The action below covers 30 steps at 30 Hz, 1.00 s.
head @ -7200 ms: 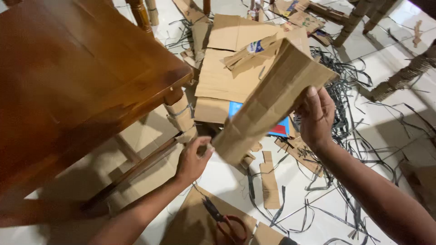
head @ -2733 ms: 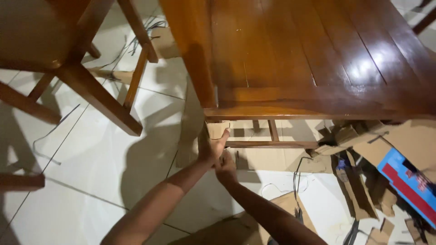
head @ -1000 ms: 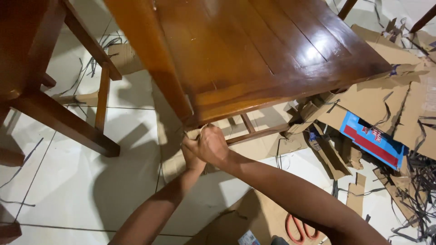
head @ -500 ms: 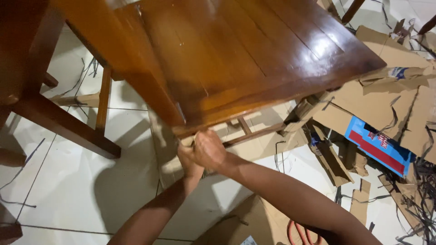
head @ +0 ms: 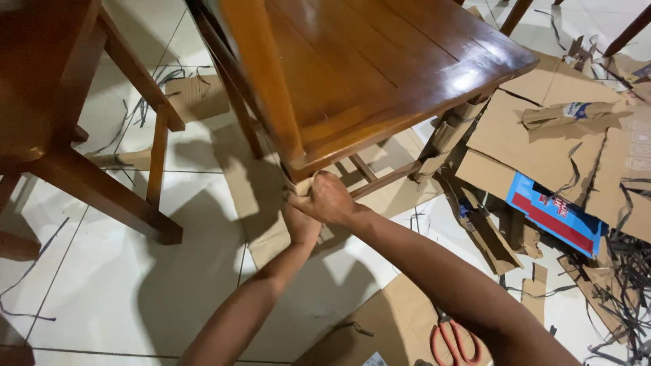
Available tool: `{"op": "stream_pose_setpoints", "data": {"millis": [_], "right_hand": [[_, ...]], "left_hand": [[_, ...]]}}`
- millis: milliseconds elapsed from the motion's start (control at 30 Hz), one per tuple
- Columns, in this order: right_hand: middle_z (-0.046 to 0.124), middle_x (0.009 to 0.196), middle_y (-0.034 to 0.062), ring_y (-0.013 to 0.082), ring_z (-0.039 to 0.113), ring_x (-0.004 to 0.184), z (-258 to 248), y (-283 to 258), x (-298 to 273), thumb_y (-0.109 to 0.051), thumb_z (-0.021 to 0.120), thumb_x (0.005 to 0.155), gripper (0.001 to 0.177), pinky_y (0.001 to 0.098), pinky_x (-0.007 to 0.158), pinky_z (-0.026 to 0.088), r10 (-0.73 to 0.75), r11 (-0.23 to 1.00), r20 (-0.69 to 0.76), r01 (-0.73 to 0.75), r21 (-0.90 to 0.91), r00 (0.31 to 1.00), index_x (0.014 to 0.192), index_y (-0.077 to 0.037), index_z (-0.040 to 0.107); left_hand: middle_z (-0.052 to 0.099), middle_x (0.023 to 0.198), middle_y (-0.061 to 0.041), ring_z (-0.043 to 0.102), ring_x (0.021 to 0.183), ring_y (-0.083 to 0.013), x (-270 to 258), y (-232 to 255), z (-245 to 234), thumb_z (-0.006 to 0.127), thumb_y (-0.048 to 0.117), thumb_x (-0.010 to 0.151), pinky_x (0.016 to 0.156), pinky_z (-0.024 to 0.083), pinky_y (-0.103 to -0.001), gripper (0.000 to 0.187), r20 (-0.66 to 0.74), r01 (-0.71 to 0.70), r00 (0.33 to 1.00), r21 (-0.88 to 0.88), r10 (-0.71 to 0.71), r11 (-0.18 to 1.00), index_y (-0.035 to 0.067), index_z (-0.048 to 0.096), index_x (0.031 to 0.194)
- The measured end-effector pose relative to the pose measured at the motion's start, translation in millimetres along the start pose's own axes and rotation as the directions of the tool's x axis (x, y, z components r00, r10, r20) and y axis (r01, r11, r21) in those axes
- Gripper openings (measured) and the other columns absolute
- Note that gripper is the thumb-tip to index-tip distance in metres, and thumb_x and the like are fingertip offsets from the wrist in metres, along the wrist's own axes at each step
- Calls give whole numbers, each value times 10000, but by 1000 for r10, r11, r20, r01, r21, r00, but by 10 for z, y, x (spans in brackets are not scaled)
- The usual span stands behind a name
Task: Wrapping wooden chair legs with cardboard and securing them with plastic ties
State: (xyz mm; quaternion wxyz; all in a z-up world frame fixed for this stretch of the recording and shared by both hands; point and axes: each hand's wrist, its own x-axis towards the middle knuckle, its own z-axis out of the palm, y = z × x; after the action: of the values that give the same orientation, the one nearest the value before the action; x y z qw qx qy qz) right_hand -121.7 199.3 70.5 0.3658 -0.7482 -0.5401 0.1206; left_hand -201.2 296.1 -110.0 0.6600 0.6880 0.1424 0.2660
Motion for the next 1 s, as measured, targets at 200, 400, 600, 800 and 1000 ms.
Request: {"op": "stream_pose_setpoints", "data": {"millis": [200,400,600,800,1000], "right_hand": [[593,639,380,479,669,616,-342,-95,-231,-426,781,786,638,589,557,443,64,998,69,-66,23,996,577,152,608],[683,970,369,411,726,781,-705,-200,-388,-597,677,924,671,490,703,641,63,993,353,-24,-114,934,871,72,662],[736,1045,291,534,656,1080,-1003,272,-532,-672,284,1018,744,643,935,519,144,977,253,-178,114,957,1179,-53,665],[747,952,166,407,713,961,-840,1206,-495,-489,540,1022,374,511,819,556,419,904,-104,-425,-51,902,1068,-164,719],[773,984,179,341,723,1014,-698,-93,-471,-177,565,993,223,463,938,518,465,825,-99,-389,410,880,1065,-47,730]], "left_hand": [[614,978,-163,591,969,-267,82,-270,-51,663,-28,863,989,438,-351,351,56,15,998,-84,-11,996,-115,542,1180],[706,1090,-117,653,1010,-185,-47,521,237,873,-7,667,979,507,-377,612,-143,-38,990,-378,-18,925,37,582,1204],[706,1011,-79,638,950,-161,-126,1630,297,799,-39,666,856,506,-432,534,-133,4,991,-3,-5,1000,61,598,1150],[694,1173,-100,584,1066,-153,-140,1433,221,889,14,721,997,469,-474,659,-45,-50,998,-5,50,999,76,568,1294],[681,1247,-104,584,1174,-182,-123,1257,175,891,40,733,1035,451,-517,693,33,-51,998,2,51,999,81,562,1342]]}}
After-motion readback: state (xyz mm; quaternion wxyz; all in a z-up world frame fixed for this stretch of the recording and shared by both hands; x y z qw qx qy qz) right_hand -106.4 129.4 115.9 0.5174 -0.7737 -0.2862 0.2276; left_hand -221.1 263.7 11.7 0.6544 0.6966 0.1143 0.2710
